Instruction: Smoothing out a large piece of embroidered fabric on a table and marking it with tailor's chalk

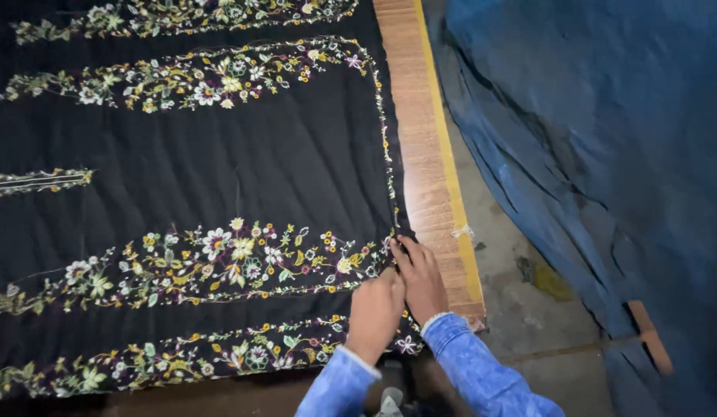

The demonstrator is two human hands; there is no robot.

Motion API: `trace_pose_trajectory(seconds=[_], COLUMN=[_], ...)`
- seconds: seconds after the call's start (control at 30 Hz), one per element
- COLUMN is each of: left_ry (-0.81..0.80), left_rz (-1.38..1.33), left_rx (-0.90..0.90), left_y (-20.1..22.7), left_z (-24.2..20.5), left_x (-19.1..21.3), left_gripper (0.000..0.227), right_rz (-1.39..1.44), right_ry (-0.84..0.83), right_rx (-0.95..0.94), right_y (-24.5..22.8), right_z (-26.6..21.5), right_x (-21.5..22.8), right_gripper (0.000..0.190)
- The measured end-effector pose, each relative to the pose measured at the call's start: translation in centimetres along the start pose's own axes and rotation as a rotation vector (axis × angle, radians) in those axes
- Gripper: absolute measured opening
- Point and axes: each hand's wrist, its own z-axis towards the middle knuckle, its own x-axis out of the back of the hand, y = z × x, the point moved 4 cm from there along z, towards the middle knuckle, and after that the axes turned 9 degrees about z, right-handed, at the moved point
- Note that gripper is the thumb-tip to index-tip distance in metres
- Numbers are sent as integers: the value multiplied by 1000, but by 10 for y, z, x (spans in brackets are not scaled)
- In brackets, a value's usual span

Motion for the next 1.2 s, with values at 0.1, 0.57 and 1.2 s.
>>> trace_pose_trajectory(seconds=[0.1, 0.57, 1.2], left_ry=[60, -32, 196], left_rz=[436, -66, 242], left_rx=[-243, 542, -224], left_y=[-26, -112, -49], left_z=[-9, -71, -4], left_x=[13, 90, -20], left_gripper=[4, 22, 17], right_rz=[71, 12, -146], right_ry=[3, 21, 310], right_rx=[20, -31, -579], right_y=[2, -9, 143], right_z=[3, 8, -8], right_x=[0, 18, 58], right_gripper=[70, 55, 32])
